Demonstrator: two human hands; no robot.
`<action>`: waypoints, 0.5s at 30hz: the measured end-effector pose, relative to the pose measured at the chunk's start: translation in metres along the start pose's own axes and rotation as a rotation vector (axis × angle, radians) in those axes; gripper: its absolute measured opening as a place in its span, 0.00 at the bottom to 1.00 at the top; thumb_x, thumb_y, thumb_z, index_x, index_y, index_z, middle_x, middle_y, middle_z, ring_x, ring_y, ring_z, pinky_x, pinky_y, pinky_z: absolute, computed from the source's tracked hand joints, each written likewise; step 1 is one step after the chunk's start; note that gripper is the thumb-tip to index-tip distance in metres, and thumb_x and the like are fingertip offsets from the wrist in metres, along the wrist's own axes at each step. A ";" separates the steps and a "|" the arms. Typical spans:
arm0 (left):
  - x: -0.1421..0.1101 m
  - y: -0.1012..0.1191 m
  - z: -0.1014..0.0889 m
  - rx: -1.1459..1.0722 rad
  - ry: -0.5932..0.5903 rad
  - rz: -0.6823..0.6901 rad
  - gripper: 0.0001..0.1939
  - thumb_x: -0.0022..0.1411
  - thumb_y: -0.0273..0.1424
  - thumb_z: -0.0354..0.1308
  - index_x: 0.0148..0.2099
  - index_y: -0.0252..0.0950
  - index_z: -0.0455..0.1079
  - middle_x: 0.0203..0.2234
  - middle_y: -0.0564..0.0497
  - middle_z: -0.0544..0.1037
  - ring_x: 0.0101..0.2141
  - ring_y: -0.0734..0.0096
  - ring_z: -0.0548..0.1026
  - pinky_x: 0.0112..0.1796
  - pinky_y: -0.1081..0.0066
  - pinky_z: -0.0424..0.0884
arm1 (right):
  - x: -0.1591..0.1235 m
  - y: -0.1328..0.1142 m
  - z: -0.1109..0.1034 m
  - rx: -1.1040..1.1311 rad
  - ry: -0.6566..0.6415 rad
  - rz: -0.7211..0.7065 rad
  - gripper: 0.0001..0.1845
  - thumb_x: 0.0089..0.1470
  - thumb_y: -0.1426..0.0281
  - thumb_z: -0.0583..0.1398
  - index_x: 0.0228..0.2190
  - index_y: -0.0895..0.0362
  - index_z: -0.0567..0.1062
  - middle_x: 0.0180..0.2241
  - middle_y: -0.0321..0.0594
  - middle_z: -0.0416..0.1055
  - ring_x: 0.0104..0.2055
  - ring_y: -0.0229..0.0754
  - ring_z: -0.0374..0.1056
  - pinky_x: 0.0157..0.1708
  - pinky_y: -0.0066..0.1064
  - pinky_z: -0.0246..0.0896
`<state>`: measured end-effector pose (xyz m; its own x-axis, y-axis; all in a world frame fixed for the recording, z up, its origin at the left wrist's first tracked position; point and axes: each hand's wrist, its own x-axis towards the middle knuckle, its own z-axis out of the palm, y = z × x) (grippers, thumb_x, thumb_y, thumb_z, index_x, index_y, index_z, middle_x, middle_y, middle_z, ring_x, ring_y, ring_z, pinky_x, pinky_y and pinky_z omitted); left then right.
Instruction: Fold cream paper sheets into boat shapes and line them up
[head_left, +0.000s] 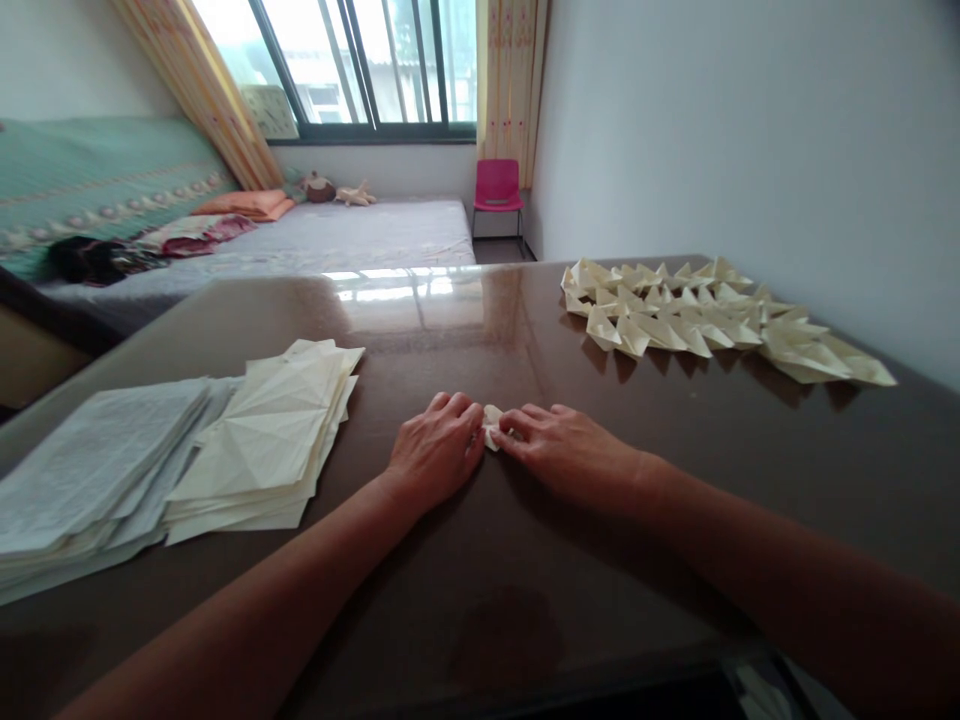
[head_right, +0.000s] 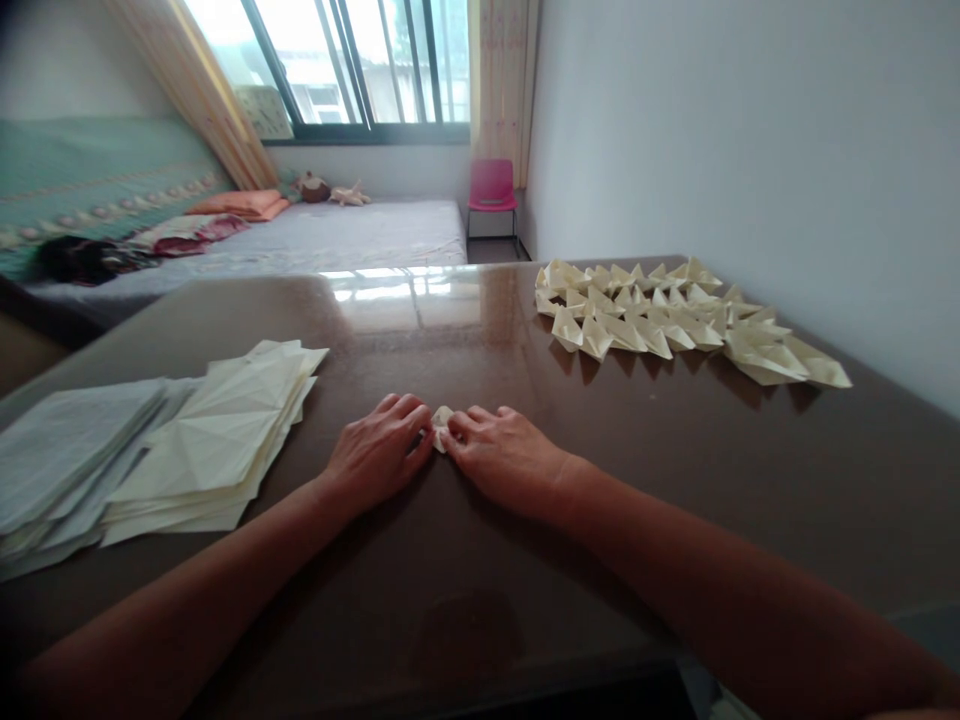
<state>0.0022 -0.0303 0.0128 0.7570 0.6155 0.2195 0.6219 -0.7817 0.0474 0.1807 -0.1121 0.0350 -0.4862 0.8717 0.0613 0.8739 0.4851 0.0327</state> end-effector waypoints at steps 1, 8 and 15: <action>0.000 0.000 0.001 -0.007 -0.003 -0.008 0.09 0.66 0.36 0.47 0.35 0.40 0.64 0.35 0.49 0.70 0.40 0.62 0.67 0.29 0.70 0.66 | 0.000 -0.005 0.002 -0.024 0.004 0.004 0.19 0.60 0.73 0.53 0.53 0.58 0.66 0.49 0.50 0.68 0.48 0.48 0.64 0.41 0.38 0.61; 0.004 -0.005 0.010 -0.101 0.034 -0.037 0.11 0.66 0.36 0.47 0.45 0.40 0.66 0.43 0.47 0.70 0.46 0.61 0.66 0.42 0.64 0.68 | 0.006 -0.015 0.009 -0.070 0.041 0.014 0.17 0.58 0.78 0.51 0.47 0.64 0.71 0.48 0.54 0.68 0.47 0.51 0.64 0.37 0.38 0.63; 0.004 -0.009 0.013 -0.315 0.042 -0.059 0.09 0.63 0.37 0.52 0.42 0.40 0.68 0.39 0.49 0.72 0.43 0.61 0.69 0.43 0.63 0.68 | 0.012 0.039 0.018 0.575 0.211 0.138 0.13 0.56 0.73 0.56 0.43 0.58 0.74 0.42 0.42 0.72 0.34 0.35 0.69 0.38 0.28 0.63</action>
<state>0.0026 -0.0197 0.0002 0.7083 0.6613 0.2470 0.5669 -0.7413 0.3592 0.2090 -0.0810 0.0187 -0.3070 0.9249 0.2244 0.7596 0.3802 -0.5278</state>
